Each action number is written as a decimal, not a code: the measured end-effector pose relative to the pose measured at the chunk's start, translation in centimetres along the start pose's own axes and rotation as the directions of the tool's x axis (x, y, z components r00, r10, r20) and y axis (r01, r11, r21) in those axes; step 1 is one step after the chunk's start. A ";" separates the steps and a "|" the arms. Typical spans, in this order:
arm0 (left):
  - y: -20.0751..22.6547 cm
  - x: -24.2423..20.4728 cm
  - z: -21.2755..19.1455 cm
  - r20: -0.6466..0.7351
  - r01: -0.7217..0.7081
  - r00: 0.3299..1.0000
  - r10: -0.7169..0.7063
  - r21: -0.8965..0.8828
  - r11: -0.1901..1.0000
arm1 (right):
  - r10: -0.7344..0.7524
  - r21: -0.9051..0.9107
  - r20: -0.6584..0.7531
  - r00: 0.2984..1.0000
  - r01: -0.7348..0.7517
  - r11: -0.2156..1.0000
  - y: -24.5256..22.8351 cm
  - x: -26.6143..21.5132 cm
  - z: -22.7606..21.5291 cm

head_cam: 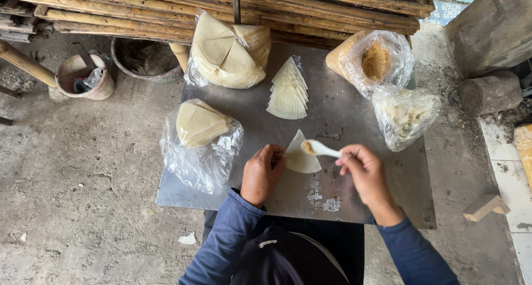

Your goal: The person repeatedly scoops a granular filling from a plastic bag onto triangular wrappers, folds them into small packets, and stacks them on a metal table. The person handles the wrappers and filling by hand and uses a small white spoon to transfer the filling.

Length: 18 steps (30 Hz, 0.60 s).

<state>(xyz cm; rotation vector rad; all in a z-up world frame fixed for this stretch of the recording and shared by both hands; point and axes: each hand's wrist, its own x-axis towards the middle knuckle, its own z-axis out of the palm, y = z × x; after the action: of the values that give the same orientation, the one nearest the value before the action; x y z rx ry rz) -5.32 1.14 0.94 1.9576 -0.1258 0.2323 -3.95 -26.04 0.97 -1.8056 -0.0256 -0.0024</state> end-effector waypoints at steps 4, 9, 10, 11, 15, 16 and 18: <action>0.2 0.0 -0.1 -0.006 0.020 1.000 -0.020 0.005 1.000 | -0.043 -0.211 -0.006 0.999 0.041 0.977 -0.2 -1.6 1.3; 0.3 0.0 0.0 -0.018 0.024 1.000 -0.025 -0.004 1.000 | -0.529 -0.600 0.151 0.835 0.502 0.623 -2.1 -2.3 1.4; 0.4 -0.1 0.0 -0.023 0.032 0.999 -0.032 -0.011 0.999 | -0.578 -0.647 0.195 0.792 0.547 0.531 -2.3 -2.3 1.5; 0.3 -0.1 0.0 -0.028 0.027 0.999 -0.027 -0.009 1.000 | -0.621 -0.687 0.243 0.745 0.584 0.432 -2.6 -2.4 1.6; 0.2 -0.1 0.0 -0.040 0.013 0.999 -0.014 -0.002 1.000 | -0.676 -0.721 0.325 0.661 0.636 0.275 -3.3 -3.1 1.9; 0.2 -0.1 0.0 -0.041 0.011 0.999 -0.011 -0.001 1.000 | -0.683 -0.729 0.336 0.648 0.638 0.246 -3.4 -3.1 1.9; 0.3 -0.2 -0.1 -0.036 0.017 0.999 -0.017 0.007 1.000 | -0.697 -0.736 0.341 0.631 0.640 0.221 -3.4 -3.2 1.9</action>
<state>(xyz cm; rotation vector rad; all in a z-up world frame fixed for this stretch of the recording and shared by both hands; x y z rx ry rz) -5.53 1.09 1.15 1.9599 -0.0850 0.2566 -7.22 -23.43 3.80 -2.5886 -0.9464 -0.8598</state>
